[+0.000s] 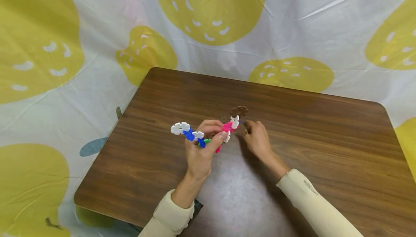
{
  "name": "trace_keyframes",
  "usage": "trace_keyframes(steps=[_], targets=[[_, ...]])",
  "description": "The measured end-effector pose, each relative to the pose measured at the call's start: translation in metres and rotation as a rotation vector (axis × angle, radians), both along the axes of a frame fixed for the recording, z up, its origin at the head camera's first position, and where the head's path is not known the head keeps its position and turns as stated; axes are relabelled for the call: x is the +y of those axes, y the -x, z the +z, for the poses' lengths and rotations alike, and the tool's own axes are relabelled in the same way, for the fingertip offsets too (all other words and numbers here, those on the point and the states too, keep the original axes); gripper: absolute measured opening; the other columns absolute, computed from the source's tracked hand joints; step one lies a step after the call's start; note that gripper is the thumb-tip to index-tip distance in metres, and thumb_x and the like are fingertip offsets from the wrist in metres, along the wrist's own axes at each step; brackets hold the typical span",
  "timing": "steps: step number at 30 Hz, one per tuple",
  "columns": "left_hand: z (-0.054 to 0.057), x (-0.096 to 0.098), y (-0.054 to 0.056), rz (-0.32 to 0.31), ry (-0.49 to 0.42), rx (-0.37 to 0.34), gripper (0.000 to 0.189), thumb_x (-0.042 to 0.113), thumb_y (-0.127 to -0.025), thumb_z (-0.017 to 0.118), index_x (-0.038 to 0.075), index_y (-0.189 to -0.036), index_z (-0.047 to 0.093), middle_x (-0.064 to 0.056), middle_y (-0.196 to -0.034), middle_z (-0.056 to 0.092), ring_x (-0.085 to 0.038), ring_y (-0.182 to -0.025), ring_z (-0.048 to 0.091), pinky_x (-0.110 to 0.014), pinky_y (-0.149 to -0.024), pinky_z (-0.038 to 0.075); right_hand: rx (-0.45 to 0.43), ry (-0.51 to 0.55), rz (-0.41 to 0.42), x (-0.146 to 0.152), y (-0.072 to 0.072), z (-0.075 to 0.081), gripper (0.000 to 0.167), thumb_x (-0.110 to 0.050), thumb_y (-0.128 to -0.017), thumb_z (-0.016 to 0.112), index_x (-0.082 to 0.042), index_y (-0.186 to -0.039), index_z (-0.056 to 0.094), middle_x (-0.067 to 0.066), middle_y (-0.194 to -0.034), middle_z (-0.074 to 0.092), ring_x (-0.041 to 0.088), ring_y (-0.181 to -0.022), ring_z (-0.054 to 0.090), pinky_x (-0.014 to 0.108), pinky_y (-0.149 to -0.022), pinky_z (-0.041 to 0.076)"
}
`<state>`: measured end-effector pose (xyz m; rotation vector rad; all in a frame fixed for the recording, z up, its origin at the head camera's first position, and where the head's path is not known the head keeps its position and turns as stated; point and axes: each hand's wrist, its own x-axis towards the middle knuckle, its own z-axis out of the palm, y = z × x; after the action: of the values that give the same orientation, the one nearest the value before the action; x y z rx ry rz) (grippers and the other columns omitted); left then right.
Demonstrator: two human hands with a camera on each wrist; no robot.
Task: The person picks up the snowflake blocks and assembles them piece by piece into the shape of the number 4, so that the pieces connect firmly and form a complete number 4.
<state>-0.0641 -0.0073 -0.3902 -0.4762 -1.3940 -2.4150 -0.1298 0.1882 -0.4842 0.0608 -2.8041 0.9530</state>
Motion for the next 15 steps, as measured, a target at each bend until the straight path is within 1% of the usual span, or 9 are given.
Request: trace_keyframes(steps=[1, 4, 6, 8, 12, 13, 15], targets=[[0.0, 0.0, 0.0, 0.0, -0.001, -0.003, 0.014, -0.007, -0.085, 0.073, -0.016, -0.09, 0.065, -0.001, -0.101, 0.072, -0.013, -0.094, 0.066, -0.014, -0.063, 0.051, 0.002, -0.01, 0.004, -0.001, 0.001, 0.0, 0.015, -0.006, -0.085, 0.07, 0.003, -0.096, 0.067, 0.019, -0.082, 0.059, 0.038, -0.085, 0.055, 0.05, -0.072, 0.042], [0.001, 0.001, -0.001, 0.0, -0.005, -0.011, 0.013, -0.008, -0.084, 0.073, -0.016, -0.09, 0.065, -0.002, -0.101, 0.072, -0.014, -0.094, 0.066, -0.014, -0.065, 0.051, 0.012, -0.03, 0.017, -0.004, 0.005, 0.0, 0.028, -0.01, -0.085, 0.074, 0.004, -0.11, 0.071, 0.021, -0.086, 0.065, 0.041, -0.087, 0.058, 0.053, -0.075, 0.045], [0.001, 0.002, -0.001, -0.002, -0.007, -0.009, 0.013, -0.009, -0.084, 0.073, -0.016, -0.09, 0.065, -0.002, -0.101, 0.072, -0.014, -0.095, 0.066, -0.015, -0.066, 0.052, 0.021, -0.044, 0.027, -0.005, 0.008, 0.0, 0.032, -0.012, -0.085, 0.075, 0.003, -0.113, 0.072, 0.023, -0.088, 0.067, 0.043, -0.089, 0.06, 0.054, -0.076, 0.046], [0.001, 0.002, -0.001, -0.003, -0.004, -0.007, 0.014, -0.009, -0.084, 0.073, -0.017, -0.09, 0.065, -0.001, -0.101, 0.072, -0.014, -0.095, 0.066, -0.015, -0.067, 0.052, 0.042, -0.056, 0.042, -0.006, 0.01, 0.001, 0.028, -0.009, -0.084, 0.073, 0.003, -0.11, 0.073, 0.023, -0.086, 0.068, 0.045, -0.089, 0.061, 0.056, -0.075, 0.047], [0.001, 0.003, -0.002, -0.006, 0.004, 0.006, 0.015, -0.008, -0.084, 0.073, -0.018, -0.09, 0.064, 0.0, -0.101, 0.073, -0.013, -0.094, 0.066, -0.015, -0.066, 0.052, 0.075, -0.084, 0.076, -0.005, 0.013, 0.002, 0.016, -0.007, -0.081, 0.073, 0.001, -0.095, 0.073, 0.023, -0.08, 0.068, 0.046, -0.085, 0.061, 0.056, -0.073, 0.047], [0.001, 0.004, -0.002, -0.006, 0.004, 0.01, 0.015, -0.007, -0.085, 0.073, -0.018, -0.09, 0.064, 0.0, -0.101, 0.073, -0.013, -0.094, 0.066, -0.015, -0.065, 0.051, 0.079, -0.091, 0.084, -0.004, 0.013, 0.003, 0.015, -0.007, -0.08, 0.074, 0.001, -0.092, 0.072, 0.023, -0.078, 0.068, 0.045, -0.084, 0.06, 0.056, -0.072, 0.047], [0.0, 0.004, -0.002, -0.006, 0.004, 0.014, 0.016, -0.007, -0.085, 0.073, -0.018, -0.09, 0.064, 0.001, -0.101, 0.073, -0.013, -0.094, 0.066, -0.014, -0.064, 0.05, 0.068, -0.096, 0.098, -0.003, 0.013, 0.006, 0.018, -0.008, -0.077, 0.076, 0.001, -0.092, 0.071, 0.022, -0.079, 0.069, 0.045, -0.084, 0.06, 0.056, -0.073, 0.047]])
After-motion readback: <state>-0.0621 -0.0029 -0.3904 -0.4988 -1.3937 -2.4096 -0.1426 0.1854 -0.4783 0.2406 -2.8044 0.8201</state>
